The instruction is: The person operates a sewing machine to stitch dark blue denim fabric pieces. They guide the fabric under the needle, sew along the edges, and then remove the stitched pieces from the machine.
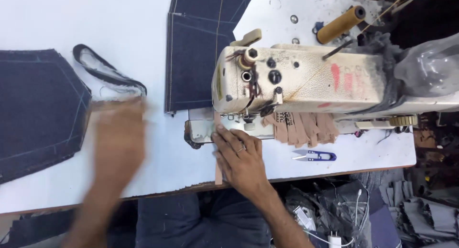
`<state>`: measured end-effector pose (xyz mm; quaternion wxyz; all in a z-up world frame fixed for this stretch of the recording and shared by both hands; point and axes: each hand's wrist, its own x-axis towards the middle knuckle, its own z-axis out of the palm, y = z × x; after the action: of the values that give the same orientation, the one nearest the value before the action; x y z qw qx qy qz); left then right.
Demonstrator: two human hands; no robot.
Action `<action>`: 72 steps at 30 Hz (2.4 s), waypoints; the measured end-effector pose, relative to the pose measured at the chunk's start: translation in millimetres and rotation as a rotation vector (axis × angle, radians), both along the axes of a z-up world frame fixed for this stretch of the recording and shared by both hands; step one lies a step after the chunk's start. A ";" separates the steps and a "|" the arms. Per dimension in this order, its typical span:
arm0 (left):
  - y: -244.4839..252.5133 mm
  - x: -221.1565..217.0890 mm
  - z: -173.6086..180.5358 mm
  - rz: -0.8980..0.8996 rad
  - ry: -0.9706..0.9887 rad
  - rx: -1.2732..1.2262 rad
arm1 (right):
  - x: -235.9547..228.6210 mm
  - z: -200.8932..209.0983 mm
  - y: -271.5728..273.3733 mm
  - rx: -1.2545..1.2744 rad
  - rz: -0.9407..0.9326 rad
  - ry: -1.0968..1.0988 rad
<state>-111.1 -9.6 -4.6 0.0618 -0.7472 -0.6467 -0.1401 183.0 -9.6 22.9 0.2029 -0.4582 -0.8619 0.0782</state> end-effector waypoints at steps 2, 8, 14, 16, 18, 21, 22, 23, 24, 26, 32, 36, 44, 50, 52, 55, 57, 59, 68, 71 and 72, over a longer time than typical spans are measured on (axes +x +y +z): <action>6.3 -90.2 -9.4 0.130 -0.084 -0.034 | 1.1 1.7 -0.3 0.000 0.000 0.006; 8.7 -188.0 -17.7 0.937 -0.599 -0.253 | 1.1 4.7 -1.6 -0.044 0.000 0.009; -15.7 -158.2 50.7 0.807 -0.205 0.066 | -2.2 4.7 -4.3 -0.030 0.020 -0.009; -23.1 -165.7 48.3 0.653 0.034 0.189 | -5.6 6.5 -5.6 -0.042 0.018 -0.020; -22.5 -171.1 38.2 0.558 0.200 0.305 | -5.1 9.5 -4.7 -0.039 0.023 -0.026; -26.2 -194.8 -1.2 0.592 0.031 0.172 | -4.1 8.3 -5.9 -0.028 0.022 -0.057; -25.4 -194.3 -2.2 0.595 0.032 0.172 | -2.8 7.8 -5.8 -0.029 0.025 -0.055; -25.2 -194.4 -2.8 0.589 0.028 0.145 | -2.2 7.7 -6.4 -0.031 0.015 -0.061; -29.4 -196.4 -1.8 0.595 0.028 0.119 | -3.5 6.9 -5.8 -0.035 0.016 -0.062; -28.3 -180.7 17.4 0.570 0.084 0.181 | -4.9 9.0 -8.5 -0.030 0.027 -0.052; -21.1 -173.7 34.7 0.544 0.026 0.283 | -4.2 4.8 -12.3 0.004 0.044 -0.093; -17.1 -180.3 16.5 0.562 0.038 0.245 | -6.0 7.9 -12.1 0.002 0.028 -0.121; -18.7 -153.6 38.1 0.446 0.137 0.291 | -5.1 10.9 -11.5 0.015 0.032 -0.058; -55.0 -96.6 98.4 0.292 -0.263 0.179 | -2.3 12.3 -10.1 -0.022 0.020 -0.047; -69.7 -92.0 84.5 0.311 -0.430 0.117 | -0.2 9.7 -10.8 -0.032 0.029 -0.048; -79.5 -86.5 45.2 0.149 -0.735 0.175 | 2.2 3.2 -12.1 -0.041 0.035 -0.039; -68.9 -44.0 74.2 -0.050 -1.019 0.187 | 7.6 -4.0 -15.0 -0.058 0.027 -0.105; -57.8 4.6 86.9 0.129 -1.059 -0.022 | 4.1 8.1 -13.4 -0.090 0.043 -0.117; -44.2 58.0 54.0 0.139 -0.328 -0.060 | 11.5 -9.0 -14.8 -0.142 0.022 -0.221; -14.0 50.5 46.2 -0.024 -0.224 0.024 | 13.3 -9.0 -14.0 -0.143 0.020 -0.246; -4.5 46.7 40.7 -0.148 -0.247 0.022 | 12.5 -8.4 -13.4 -0.137 0.030 -0.236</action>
<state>-64.4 -14.1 36.1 -0.0205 -0.7691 -0.5911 -0.2424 195.5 -23.0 14.5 0.0671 -0.4642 -0.8790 0.0855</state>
